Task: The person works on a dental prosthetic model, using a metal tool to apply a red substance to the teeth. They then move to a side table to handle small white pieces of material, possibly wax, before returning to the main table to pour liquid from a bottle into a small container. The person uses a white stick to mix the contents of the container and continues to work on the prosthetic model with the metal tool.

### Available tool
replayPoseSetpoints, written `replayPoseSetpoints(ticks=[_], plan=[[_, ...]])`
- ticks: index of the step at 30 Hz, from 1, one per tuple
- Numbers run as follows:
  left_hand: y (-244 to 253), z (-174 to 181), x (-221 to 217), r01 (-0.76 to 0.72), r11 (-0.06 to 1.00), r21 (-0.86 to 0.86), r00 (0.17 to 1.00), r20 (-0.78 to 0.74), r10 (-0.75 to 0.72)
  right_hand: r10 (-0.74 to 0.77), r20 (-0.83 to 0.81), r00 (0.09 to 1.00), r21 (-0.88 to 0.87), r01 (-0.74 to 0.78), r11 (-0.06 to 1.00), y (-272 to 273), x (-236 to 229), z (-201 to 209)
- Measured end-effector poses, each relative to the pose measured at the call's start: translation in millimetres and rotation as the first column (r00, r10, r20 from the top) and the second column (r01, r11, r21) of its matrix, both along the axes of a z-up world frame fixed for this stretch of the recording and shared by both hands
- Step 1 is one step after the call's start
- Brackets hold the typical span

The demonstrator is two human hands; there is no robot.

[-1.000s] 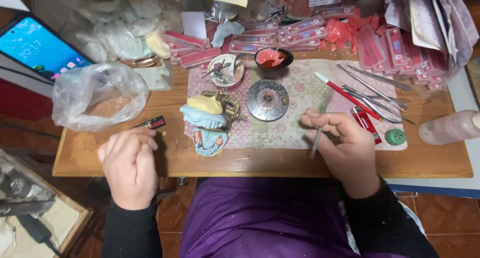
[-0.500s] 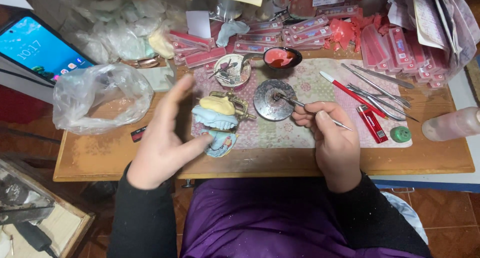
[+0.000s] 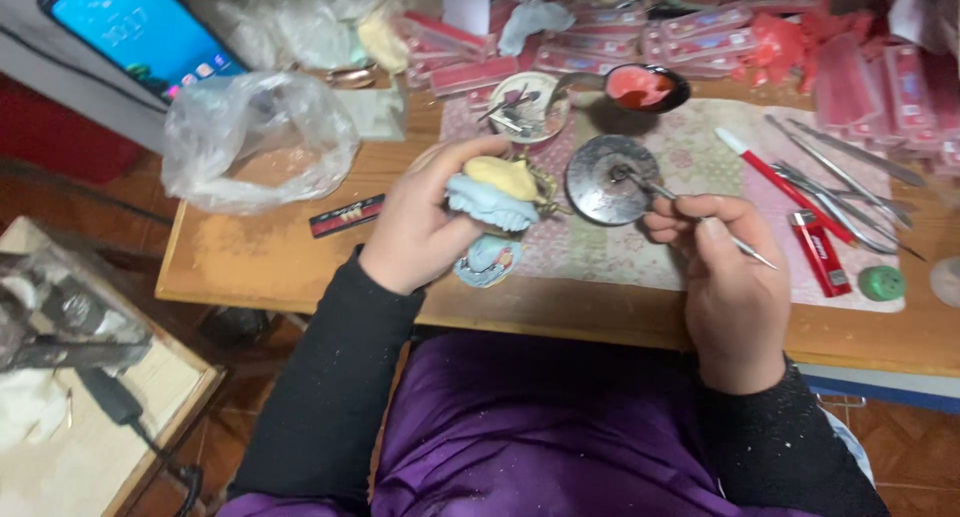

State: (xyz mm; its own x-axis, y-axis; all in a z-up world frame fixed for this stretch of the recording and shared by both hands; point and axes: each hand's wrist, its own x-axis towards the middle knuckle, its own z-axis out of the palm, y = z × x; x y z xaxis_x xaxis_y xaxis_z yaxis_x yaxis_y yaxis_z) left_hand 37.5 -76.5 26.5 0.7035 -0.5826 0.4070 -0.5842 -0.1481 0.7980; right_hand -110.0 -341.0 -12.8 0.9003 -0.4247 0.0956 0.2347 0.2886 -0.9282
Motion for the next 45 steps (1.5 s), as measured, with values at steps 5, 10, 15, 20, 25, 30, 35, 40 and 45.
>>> replayPoseSetpoints(ticks=[5, 10, 15, 20, 25, 30, 35, 40, 45], plan=[[0.2, -2.4, 0.3, -0.008, 1.000, 0.004, 1.000, 0.002, 0.008, -0.003, -0.006, 1.000, -0.029, 0.002, 1.000, -1.2, -1.1, 1.0], [0.9, -2.6, -0.4, -0.005, 1.000, -0.004, 1.000, -0.030, 0.005, -0.019, -0.032, 0.999, -0.042, 0.017, 0.999, -1.1, -1.7, 1.3], [1.3, -1.3, 0.2, 0.031, 0.999, -0.040, 0.993, -0.111, -0.036, -0.031, -0.038, 0.999, -0.027, 0.030, 0.999, 0.2, 0.6, 0.3], [-1.4, -1.4, -1.3, 0.027, 0.999, -0.038, 0.995, -0.095, -0.030, -0.039, -0.033, 0.999, -0.017, 0.038, 0.999, -0.6, 0.7, -1.1], [-4.5, 0.6, -6.8, -0.027, 1.000, -0.014, 0.981, -0.194, 0.024, -0.038, -0.019, 0.999, -0.032, 0.037, 0.999, -3.4, -0.7, -7.3], [-0.3, -17.6, -2.4, -0.092, 0.982, -0.166, 0.918, -0.396, 0.019, -0.017, 0.113, 0.993, 0.011, 0.016, 1.000, -13.9, 0.6, -1.6], [8.1, -19.8, 9.0, -0.127, 0.953, -0.275, 0.944, -0.329, 0.031, -0.052, 0.089, 0.995, -0.132, 0.063, 0.989, -26.7, 13.6, 31.7], [7.1, -9.8, 14.2, -0.265, 0.931, -0.250, 0.885, -0.446, 0.132, -0.014, 0.093, 0.996, -0.226, 0.034, 0.974, -43.6, 9.3, 32.7], [13.7, -26.2, 21.3, -0.195, 0.940, -0.281, 0.944, -0.315, 0.101, 0.050, -0.217, 0.975, -0.608, -0.175, 0.774, -62.1, -1.6, 40.4]])
